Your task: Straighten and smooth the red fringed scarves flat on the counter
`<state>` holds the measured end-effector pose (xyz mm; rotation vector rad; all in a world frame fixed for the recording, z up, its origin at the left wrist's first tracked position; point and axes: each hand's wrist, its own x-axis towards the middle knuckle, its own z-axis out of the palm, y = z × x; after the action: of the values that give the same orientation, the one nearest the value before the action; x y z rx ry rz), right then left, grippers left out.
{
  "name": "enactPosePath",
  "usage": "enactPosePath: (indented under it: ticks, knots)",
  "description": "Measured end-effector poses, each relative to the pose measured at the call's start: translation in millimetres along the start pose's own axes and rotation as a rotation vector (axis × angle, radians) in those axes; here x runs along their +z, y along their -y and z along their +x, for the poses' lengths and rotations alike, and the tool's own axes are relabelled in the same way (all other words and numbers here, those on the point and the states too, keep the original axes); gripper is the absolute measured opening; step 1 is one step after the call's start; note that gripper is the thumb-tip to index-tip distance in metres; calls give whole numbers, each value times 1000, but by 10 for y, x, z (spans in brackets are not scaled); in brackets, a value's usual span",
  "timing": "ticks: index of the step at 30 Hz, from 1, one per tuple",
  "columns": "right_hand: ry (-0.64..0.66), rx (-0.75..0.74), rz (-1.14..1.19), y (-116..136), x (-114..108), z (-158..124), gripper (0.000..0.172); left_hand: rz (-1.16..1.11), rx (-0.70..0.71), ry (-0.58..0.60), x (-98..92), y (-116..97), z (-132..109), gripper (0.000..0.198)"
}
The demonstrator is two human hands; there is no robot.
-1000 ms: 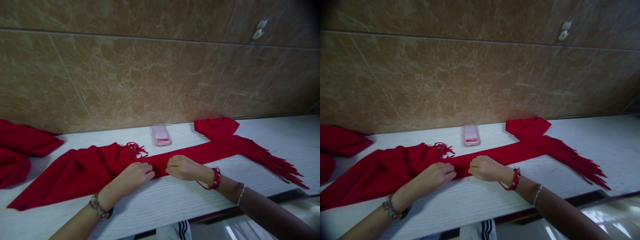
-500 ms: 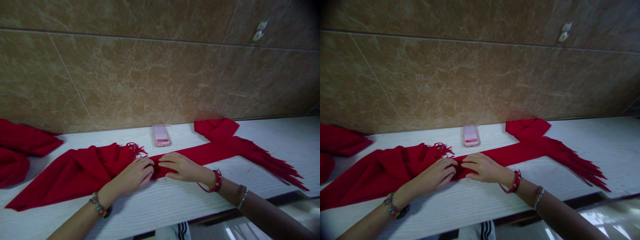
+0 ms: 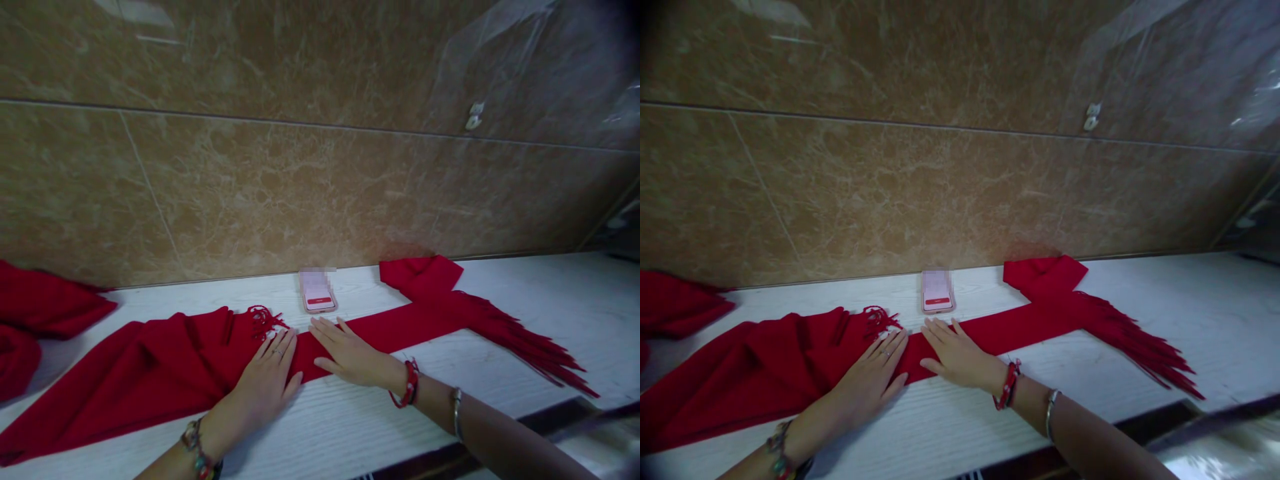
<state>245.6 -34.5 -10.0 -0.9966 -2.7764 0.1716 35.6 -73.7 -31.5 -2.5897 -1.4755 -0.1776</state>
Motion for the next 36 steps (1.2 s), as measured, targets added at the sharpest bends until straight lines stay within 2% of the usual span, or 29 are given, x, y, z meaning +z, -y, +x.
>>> enactPosePath:
  ticks: [4,7,10,14,17,19,22,25,29,32,36]
  knots:
    - [36,-9,-18,-46,90,-8,57,31,-74,35,-35,1,-14,63]
    - [20,15,-42,-180,82,-130,54,44,-119,33,-34,15,-34,67]
    - [3,92,-84,-481,43,-354,53,47,-144,24,-1,29,-46,68]
    - [1,245,-141,-1024,-23,-718,51,29,-153,-3,46,37,-39,68]
    - [-16,355,-181,-1186,-82,-857,50,29,-159,-10,58,39,-30,69]
    - [-39,347,-165,-1058,-106,-825,51,32,-156,-20,60,43,-28,70]
    - [-53,210,-92,-638,-104,-644,52,38,-148,-19,50,49,-29,70]
    - [25,78,-33,-298,-89,-487,54,50,-148,20,10,43,-34,69]
    - [86,90,1,-236,-82,-488,55,47,-150,70,-65,10,-38,71]
    - [79,92,19,-213,-83,-519,58,26,-147,87,-105,-3,-35,69]
    - [93,41,34,-1,-81,-486,56,-16,-93,127,-155,9,-42,65]
